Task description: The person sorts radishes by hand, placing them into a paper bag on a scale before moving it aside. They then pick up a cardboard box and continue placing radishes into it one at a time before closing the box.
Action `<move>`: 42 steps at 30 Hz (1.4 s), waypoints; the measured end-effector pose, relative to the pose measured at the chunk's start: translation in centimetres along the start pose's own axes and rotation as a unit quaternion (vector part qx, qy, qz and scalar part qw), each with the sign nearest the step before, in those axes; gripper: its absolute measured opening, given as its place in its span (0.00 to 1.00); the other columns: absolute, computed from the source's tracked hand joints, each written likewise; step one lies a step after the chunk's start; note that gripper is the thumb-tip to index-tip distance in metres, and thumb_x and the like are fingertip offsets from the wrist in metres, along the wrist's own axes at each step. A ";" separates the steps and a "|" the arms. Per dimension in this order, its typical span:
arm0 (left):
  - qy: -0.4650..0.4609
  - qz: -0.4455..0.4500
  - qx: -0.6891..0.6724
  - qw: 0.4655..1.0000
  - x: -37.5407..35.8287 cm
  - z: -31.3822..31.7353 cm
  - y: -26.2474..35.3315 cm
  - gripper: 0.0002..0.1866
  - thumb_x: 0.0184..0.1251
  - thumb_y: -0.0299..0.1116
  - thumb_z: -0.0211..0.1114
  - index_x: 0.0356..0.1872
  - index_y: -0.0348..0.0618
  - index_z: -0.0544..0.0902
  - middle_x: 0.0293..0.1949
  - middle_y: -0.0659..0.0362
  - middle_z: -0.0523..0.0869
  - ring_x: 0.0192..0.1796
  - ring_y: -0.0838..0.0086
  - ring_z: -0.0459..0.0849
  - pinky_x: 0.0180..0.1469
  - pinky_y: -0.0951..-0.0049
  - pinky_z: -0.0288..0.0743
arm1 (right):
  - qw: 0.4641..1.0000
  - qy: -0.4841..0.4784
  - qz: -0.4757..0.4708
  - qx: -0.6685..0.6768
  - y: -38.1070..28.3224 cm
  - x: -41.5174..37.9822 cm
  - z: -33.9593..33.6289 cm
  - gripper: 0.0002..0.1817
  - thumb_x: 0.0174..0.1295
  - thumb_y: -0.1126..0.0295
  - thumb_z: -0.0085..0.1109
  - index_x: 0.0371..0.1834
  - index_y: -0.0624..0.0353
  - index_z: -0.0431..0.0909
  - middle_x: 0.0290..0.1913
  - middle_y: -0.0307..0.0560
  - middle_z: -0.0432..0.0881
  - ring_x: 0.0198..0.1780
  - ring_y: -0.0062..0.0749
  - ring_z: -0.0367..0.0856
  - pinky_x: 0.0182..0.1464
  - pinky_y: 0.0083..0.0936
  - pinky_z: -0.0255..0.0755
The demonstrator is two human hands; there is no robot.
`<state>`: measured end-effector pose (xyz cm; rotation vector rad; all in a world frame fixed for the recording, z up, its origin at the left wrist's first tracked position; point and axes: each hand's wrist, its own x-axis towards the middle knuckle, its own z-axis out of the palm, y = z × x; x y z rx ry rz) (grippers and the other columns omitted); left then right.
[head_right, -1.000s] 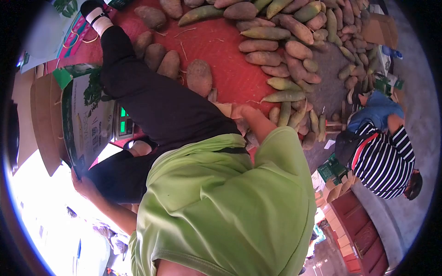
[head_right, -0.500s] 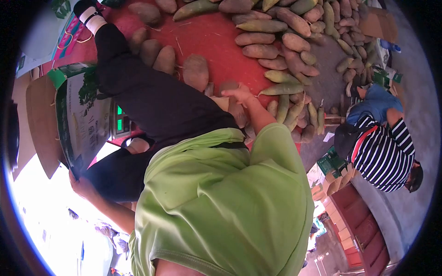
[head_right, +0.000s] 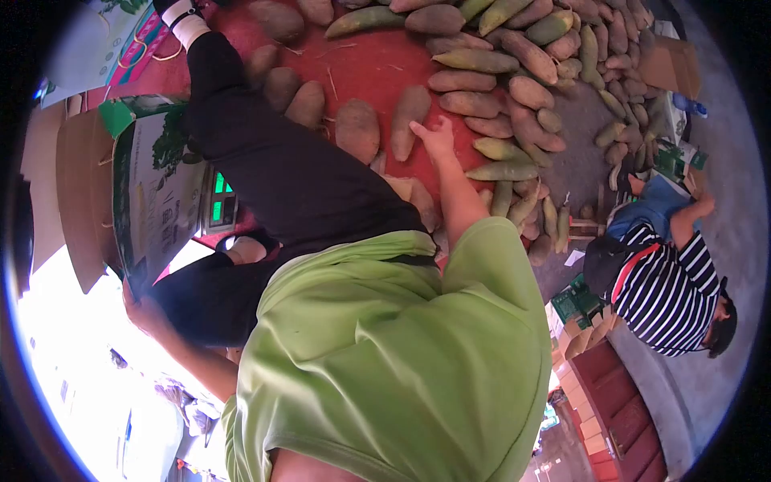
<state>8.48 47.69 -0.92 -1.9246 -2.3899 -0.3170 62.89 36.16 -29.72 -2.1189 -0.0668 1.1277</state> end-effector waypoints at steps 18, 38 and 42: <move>0.001 -0.012 -0.008 1.000 -0.3 -1.5 3.9 0.26 0.49 0.14 0.51 0.48 0.50 0.83 0.43 0.53 0.85 0.46 0.59 0.83 0.50 0.65 0.74 | 0.978 -0.157 0.137 0.025 1.8 -0.4 4.2 0.37 0.46 0.64 0.74 0.59 0.60 0.65 0.51 0.47 0.77 0.48 0.37 0.78 0.41 0.34 0.78; 0.064 -0.178 -0.425 0.885 5.4 -6.1 -4.8 0.15 0.70 0.34 0.56 0.53 0.39 0.80 0.44 0.54 0.85 0.49 0.72 0.82 0.50 0.74 0.73 | 0.994 -0.044 0.096 -0.010 -7.3 -1.4 2.3 0.21 0.47 0.56 0.71 0.41 0.51 0.77 0.34 0.38 0.80 0.29 0.31 0.76 0.26 0.28 0.67; 0.084 -0.269 -0.422 0.862 7.1 -3.4 -8.1 0.26 0.63 0.41 0.64 0.61 0.43 0.73 0.56 0.53 0.78 0.56 0.71 0.78 0.50 0.74 0.73 | 0.990 -0.138 0.011 -0.010 -11.4 -1.5 1.9 0.20 0.49 0.57 0.70 0.42 0.50 0.77 0.42 0.39 0.79 0.43 0.30 0.75 0.38 0.34 0.69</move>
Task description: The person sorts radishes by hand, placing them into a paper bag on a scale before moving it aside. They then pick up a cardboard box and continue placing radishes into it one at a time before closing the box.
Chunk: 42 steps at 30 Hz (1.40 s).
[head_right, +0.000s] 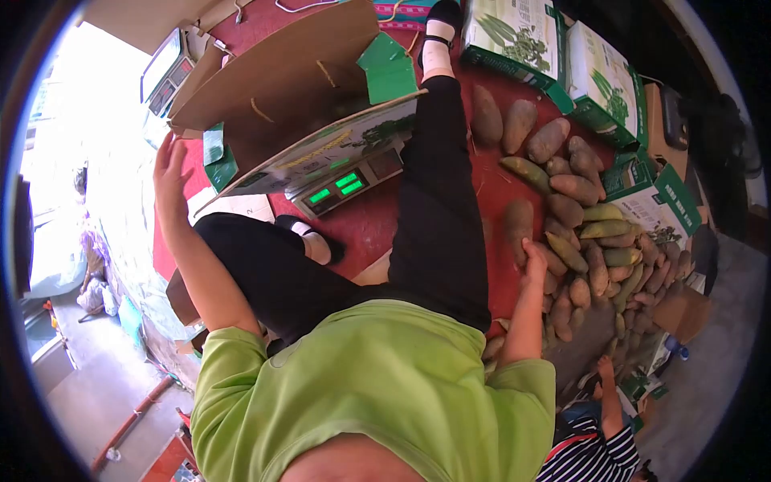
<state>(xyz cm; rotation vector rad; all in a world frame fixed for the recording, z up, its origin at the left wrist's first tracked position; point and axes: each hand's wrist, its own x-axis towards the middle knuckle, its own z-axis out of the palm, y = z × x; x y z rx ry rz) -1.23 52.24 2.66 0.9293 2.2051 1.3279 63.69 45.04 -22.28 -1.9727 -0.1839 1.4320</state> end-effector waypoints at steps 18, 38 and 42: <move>-0.161 0.080 0.279 0.943 -2.4 2.2 -2.0 0.58 0.35 0.42 0.79 0.72 0.50 0.54 0.71 0.40 0.52 0.65 0.47 0.67 0.62 0.59 0.67 | 0.758 -0.372 -0.420 -0.334 -31.1 -24.6 27.9 0.26 0.51 0.62 0.65 0.51 0.67 0.77 0.46 0.45 0.81 0.48 0.26 0.76 0.54 0.23 0.67; -0.179 0.148 0.295 0.927 -2.1 2.6 -2.1 0.44 0.44 0.35 0.74 0.68 0.62 0.65 0.71 0.37 0.50 0.71 0.39 0.52 0.68 0.52 0.57 | 0.427 -0.352 -0.500 -0.666 -19.9 -23.0 47.3 0.23 0.51 0.71 0.59 0.53 0.58 0.77 0.49 0.52 0.81 0.53 0.45 0.78 0.54 0.35 0.72; -0.174 0.169 0.287 0.927 -2.5 3.0 -2.4 0.40 0.47 0.34 0.72 0.67 0.61 0.66 0.71 0.39 0.53 0.71 0.40 0.50 0.69 0.51 0.54 | 0.529 -0.445 -0.540 -0.480 -23.6 -22.7 42.5 0.20 0.57 0.68 0.59 0.52 0.64 0.75 0.44 0.51 0.83 0.46 0.32 0.81 0.50 0.25 0.74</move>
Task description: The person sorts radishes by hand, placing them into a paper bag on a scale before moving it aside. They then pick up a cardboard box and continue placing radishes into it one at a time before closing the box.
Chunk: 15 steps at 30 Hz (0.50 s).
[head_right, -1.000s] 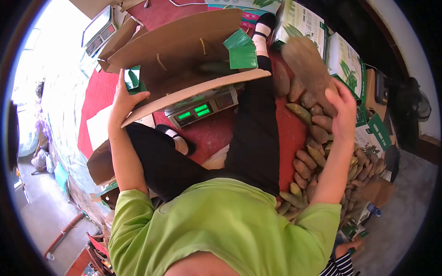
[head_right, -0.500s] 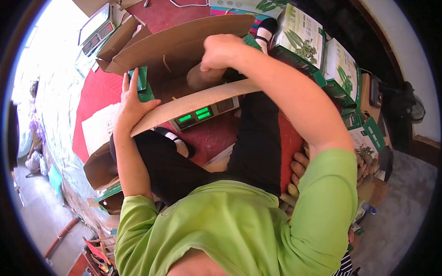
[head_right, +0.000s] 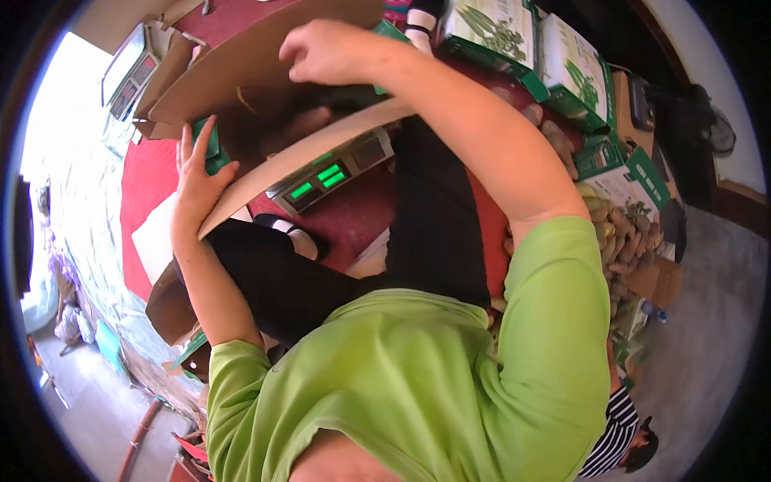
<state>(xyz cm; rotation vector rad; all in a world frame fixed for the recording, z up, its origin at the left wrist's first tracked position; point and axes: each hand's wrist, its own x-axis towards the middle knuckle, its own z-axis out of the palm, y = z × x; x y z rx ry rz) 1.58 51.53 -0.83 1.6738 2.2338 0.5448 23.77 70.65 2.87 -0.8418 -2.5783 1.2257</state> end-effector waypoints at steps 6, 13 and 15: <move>-0.007 0.040 0.001 0.999 0.4 0.0 -0.7 0.40 0.48 0.39 0.73 0.67 0.61 0.67 0.70 0.41 0.57 0.72 0.45 0.51 0.70 0.53 0.51 | 0.930 0.223 0.085 0.281 5.2 -13.4 -4.6 0.17 0.57 0.73 0.60 0.50 0.65 0.75 0.40 0.44 0.81 0.42 0.24 0.78 0.46 0.20 0.72; -0.015 0.042 -0.061 0.997 0.9 -0.4 -0.3 0.33 0.57 0.36 0.69 0.66 0.50 0.69 0.67 0.47 0.64 0.70 0.60 0.61 0.69 0.64 0.53 | 0.811 0.332 0.440 0.197 17.9 -33.3 4.9 0.16 0.58 0.70 0.59 0.50 0.61 0.78 0.38 0.42 0.83 0.38 0.24 0.79 0.40 0.24 0.73; -0.024 0.000 -0.105 0.994 1.1 -0.8 -0.1 0.29 0.61 0.35 0.66 0.64 0.47 0.70 0.66 0.50 0.67 0.68 0.63 0.63 0.69 0.66 0.53 | 0.804 0.289 0.507 0.116 20.5 -38.5 9.6 0.16 0.56 0.76 0.57 0.49 0.61 0.78 0.39 0.45 0.83 0.40 0.28 0.80 0.42 0.25 0.73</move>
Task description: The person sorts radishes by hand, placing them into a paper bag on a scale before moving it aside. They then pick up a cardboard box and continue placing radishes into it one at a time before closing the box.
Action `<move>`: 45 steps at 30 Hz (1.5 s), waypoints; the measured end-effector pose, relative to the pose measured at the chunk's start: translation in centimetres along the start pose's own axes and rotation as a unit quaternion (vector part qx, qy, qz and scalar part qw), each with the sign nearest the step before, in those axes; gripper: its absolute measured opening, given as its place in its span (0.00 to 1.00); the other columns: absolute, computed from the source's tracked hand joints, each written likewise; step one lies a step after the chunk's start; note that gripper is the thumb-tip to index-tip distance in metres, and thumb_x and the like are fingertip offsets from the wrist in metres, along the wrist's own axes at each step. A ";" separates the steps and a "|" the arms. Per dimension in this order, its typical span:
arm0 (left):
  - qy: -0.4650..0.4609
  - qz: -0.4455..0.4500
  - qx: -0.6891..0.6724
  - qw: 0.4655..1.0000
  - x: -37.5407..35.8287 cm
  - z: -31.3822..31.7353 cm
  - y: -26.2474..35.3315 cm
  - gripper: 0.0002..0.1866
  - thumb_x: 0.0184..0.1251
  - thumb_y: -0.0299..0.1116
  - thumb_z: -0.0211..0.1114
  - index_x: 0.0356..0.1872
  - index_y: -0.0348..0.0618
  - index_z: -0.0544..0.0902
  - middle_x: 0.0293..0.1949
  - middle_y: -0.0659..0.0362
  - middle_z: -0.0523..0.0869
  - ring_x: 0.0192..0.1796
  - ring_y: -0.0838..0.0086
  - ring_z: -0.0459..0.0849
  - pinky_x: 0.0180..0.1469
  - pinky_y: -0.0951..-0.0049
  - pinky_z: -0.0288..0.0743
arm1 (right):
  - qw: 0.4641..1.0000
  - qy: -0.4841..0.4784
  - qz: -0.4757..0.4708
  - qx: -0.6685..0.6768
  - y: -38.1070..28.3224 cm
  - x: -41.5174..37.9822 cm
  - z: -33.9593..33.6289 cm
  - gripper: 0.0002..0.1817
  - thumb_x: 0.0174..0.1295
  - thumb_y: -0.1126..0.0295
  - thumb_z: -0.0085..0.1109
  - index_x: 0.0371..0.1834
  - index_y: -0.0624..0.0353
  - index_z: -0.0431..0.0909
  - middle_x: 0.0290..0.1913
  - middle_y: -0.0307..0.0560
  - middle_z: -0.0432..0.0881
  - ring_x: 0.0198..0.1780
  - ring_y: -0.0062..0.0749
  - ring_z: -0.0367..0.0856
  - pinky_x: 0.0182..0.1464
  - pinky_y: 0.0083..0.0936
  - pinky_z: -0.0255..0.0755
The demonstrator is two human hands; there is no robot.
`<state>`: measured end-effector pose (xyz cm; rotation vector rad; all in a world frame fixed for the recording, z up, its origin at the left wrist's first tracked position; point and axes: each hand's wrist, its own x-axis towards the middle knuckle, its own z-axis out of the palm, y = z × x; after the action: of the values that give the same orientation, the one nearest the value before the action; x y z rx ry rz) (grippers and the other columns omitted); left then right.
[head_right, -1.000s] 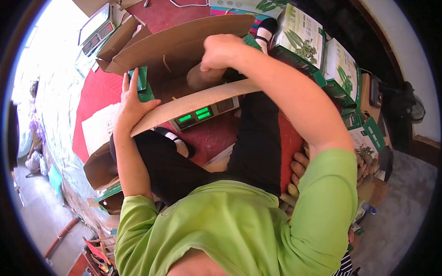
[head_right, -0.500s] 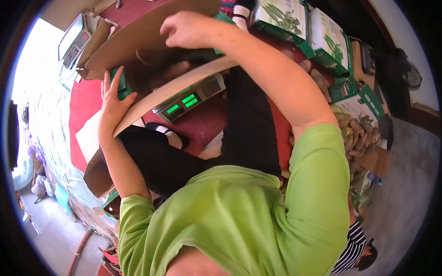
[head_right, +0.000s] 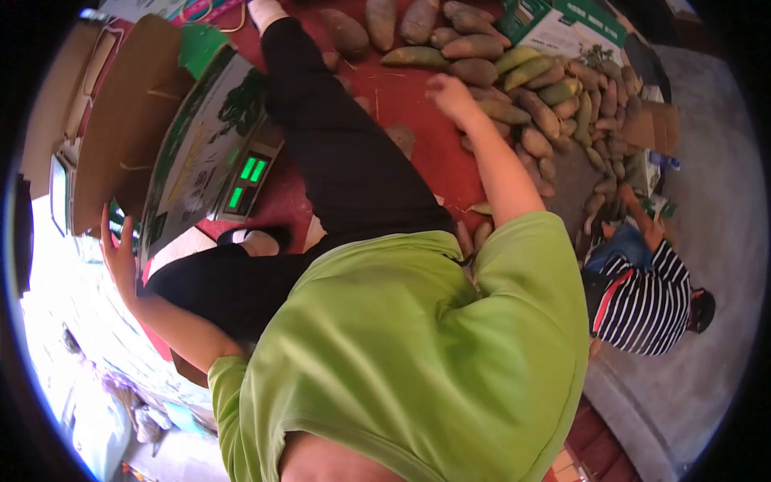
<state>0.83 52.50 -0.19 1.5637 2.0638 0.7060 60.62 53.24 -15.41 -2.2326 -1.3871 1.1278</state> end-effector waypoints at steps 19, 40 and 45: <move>0.139 -0.113 -0.263 0.948 1.1 -0.1 -3.4 0.25 0.67 0.37 0.60 0.61 0.33 0.71 0.61 0.49 0.73 0.63 0.63 0.71 0.61 0.67 0.70 | 0.920 -0.311 -0.013 -0.237 26.5 -12.8 19.0 0.34 0.45 0.57 0.67 0.59 0.51 0.71 0.60 0.55 0.71 0.61 0.53 0.70 0.61 0.41 0.67; 0.031 -0.040 0.017 0.999 1.9 0.5 -5.7 0.35 0.55 0.34 0.71 0.65 0.42 0.68 0.58 0.50 0.73 0.60 0.63 0.71 0.61 0.67 0.63 | 0.921 -0.246 0.058 -0.296 22.4 -15.9 16.7 0.21 0.56 0.61 0.57 0.51 0.58 0.70 0.50 0.53 0.75 0.53 0.44 0.72 0.51 0.37 0.70; 0.048 0.010 0.095 0.994 0.3 1.1 -0.1 0.38 0.51 0.36 0.72 0.65 0.43 0.68 0.62 0.46 0.69 0.66 0.59 0.65 0.66 0.63 0.57 | 0.927 -0.226 0.088 -0.287 22.5 -16.6 15.8 0.19 0.55 0.65 0.59 0.49 0.59 0.72 0.47 0.53 0.77 0.49 0.42 0.74 0.48 0.34 0.70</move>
<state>1.34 52.89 -1.14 1.6839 2.2463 0.6186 59.31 25.38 -31.35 -2.6417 -1.9374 1.5286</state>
